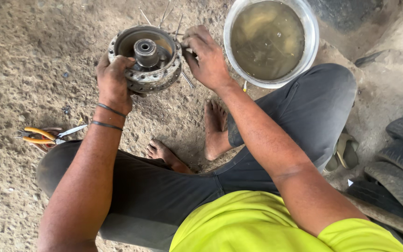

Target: The person sits on the ground and uses their hands to insert metal spokes into the holes of a bicycle wheel hub flange. They pick up individual spokes and thread them through the hub, occasionally dipping the hub assembly into a bowl of liquid.

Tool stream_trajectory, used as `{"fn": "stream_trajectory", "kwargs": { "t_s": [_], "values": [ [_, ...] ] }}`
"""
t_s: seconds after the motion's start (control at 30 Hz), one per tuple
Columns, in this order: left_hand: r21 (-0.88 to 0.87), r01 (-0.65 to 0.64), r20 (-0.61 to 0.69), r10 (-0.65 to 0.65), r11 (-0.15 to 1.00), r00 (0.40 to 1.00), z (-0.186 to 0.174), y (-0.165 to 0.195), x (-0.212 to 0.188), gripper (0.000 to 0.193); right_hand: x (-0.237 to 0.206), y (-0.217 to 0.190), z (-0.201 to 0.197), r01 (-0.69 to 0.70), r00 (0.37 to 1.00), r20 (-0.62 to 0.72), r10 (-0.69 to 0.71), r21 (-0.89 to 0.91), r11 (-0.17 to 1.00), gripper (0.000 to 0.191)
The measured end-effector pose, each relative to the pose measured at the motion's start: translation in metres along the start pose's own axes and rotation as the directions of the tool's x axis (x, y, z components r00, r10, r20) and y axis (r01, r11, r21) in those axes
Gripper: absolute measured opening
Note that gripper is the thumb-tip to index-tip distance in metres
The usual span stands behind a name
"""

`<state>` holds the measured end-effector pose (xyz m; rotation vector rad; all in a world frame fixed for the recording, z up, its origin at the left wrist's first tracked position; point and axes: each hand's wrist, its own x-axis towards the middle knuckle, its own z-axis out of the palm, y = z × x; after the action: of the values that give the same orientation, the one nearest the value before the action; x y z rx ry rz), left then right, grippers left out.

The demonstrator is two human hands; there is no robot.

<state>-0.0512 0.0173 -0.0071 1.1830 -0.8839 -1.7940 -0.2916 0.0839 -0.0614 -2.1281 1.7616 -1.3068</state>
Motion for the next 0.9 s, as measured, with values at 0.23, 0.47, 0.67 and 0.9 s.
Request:
{"fn": "stream_trajectory", "kwargs": {
  "t_s": [0.23,0.47,0.67,0.9],
  "values": [
    [0.059,-0.081,0.009,0.081,0.995,0.997,-0.004,-0.004,0.004,0.029,0.012,-0.025,-0.019,-0.229,0.926,0.248,0.285,-0.232,0.946,0.039],
    [0.154,-0.126,0.022,0.124,0.98,0.992,-0.005,-0.01,0.005,0.03,0.031,-0.045,-0.037,-0.655,0.533,0.575,0.621,-0.184,0.733,0.014],
    [0.105,-0.128,0.068,0.121,0.986,0.99,-0.002,-0.009,0.001,0.03,0.025,-0.037,-0.033,-0.561,0.665,0.474,0.578,-0.194,0.805,0.02],
    [-0.015,0.009,-0.023,-0.009,1.0,1.0,0.002,0.001,0.0,0.032,0.009,-0.023,-0.011,-0.628,0.756,0.32,0.571,0.107,0.771,0.015]
  ]
}}
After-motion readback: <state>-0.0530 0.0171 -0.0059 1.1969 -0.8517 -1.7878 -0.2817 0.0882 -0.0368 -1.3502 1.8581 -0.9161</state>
